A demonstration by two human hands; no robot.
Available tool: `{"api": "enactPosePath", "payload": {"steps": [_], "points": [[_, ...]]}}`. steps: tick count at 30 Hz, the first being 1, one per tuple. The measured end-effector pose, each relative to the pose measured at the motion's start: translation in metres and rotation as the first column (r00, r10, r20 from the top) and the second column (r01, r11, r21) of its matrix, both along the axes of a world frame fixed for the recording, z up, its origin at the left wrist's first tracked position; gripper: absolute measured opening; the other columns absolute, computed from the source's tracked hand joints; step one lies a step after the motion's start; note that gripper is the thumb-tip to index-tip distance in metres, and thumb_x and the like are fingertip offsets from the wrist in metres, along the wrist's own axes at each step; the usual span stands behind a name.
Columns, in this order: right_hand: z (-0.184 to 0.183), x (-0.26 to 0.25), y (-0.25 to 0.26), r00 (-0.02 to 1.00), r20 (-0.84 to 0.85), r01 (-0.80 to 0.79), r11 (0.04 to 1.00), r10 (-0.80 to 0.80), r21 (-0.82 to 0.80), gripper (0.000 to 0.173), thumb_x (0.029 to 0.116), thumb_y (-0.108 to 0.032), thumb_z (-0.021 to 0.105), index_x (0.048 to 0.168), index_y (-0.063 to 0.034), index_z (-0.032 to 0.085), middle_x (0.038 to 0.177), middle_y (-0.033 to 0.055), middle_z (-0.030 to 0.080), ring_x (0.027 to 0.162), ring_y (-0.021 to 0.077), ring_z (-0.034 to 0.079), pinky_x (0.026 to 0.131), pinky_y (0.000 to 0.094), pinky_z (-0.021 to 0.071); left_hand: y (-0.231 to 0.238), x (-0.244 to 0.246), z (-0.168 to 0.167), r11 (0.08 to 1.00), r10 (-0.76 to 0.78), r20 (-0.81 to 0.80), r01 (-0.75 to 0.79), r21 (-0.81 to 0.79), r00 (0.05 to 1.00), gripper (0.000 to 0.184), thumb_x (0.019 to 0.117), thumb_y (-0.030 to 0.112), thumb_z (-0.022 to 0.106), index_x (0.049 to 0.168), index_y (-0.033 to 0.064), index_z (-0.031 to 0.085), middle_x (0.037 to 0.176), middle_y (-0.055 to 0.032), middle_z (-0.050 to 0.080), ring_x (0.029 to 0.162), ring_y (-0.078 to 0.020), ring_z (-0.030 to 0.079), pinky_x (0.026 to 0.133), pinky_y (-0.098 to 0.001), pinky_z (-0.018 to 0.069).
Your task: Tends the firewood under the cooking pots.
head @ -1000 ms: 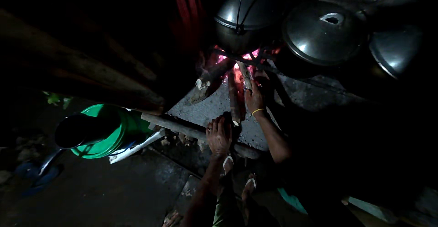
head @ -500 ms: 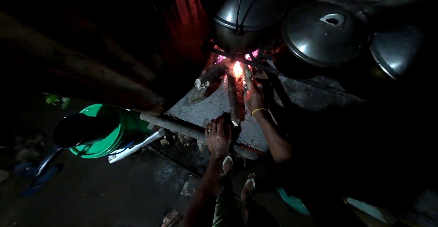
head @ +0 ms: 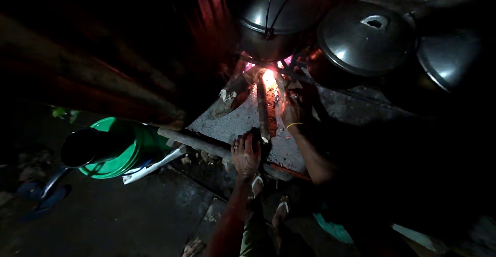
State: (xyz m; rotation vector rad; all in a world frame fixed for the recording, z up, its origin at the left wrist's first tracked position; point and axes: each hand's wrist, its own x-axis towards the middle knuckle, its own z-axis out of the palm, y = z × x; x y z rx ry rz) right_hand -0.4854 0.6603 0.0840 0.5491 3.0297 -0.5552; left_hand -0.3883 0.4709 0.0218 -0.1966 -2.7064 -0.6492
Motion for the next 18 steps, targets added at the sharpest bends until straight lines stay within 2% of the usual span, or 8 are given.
{"api": "enactPosePath", "payload": {"steps": [4, 8, 12, 18], "points": [[0.0023, -0.0013, 0.0007, 1.000, -0.016, -0.009, 0.999, 0.010, 0.050, 0.047, 0.1042, -0.021, 0.055, 0.149, -0.0087, 0.052, 0.144, 0.0211, 0.057, 0.130, 0.0415, 0.057, 0.106, 0.0595, 0.0458, -0.0004, 0.0002, -0.0017, 1.000, -0.001, 0.001, 0.001, 0.000, 1.000, 0.035, 0.0955, 0.034, 0.061, 0.117, 0.0104, 0.076, 0.123, -0.0106, 0.074, 0.115, -0.0311, 0.070, 0.105, -0.0534, 0.0493], [-0.0032, -0.0022, 0.0022, 1.000, 0.009, 0.015, 0.998, -0.014, -0.060, 0.052, 0.1051, -0.021, 0.055, 0.154, -0.0088, 0.045, 0.145, 0.0247, 0.055, 0.128, 0.0437, 0.058, 0.104, 0.0599, 0.0485, -0.0014, -0.0005, -0.0020, 1.000, 0.002, 0.002, -0.002, -0.006, 1.000, 0.036, 0.0949, 0.034, 0.060, 0.118, 0.0106, 0.076, 0.122, -0.0104, 0.074, 0.115, -0.0314, 0.070, 0.106, -0.0537, 0.0491], [-0.0030, 0.0026, 0.0025, 1.000, 0.004, 0.004, 0.998, -0.004, -0.056, 0.051, 0.1049, -0.018, 0.055, 0.154, -0.0087, 0.045, 0.147, 0.0233, 0.054, 0.129, 0.0430, 0.058, 0.104, 0.0587, 0.0490, -0.0009, 0.0004, -0.0017, 1.000, -0.007, 0.022, 0.007, 0.000, 1.000, 0.036, 0.0953, 0.033, 0.060, 0.118, 0.0093, 0.075, 0.123, -0.0123, 0.073, 0.115, -0.0335, 0.069, 0.105, -0.0565, 0.0485], [0.0007, 0.0025, 0.0013, 0.998, 0.069, 0.019, 0.998, -0.014, -0.066, 0.056, 0.1027, -0.016, 0.058, 0.156, -0.0088, 0.042, 0.147, 0.0242, 0.054, 0.128, 0.0441, 0.058, 0.101, 0.0615, 0.0492, -0.0008, 0.0001, -0.0009, 1.000, -0.006, 0.018, 0.006, -0.011, 1.000, 0.036, 0.0948, 0.033, 0.061, 0.119, 0.0102, 0.075, 0.123, -0.0110, 0.073, 0.115, -0.0324, 0.069, 0.106, -0.0551, 0.0485]]}}
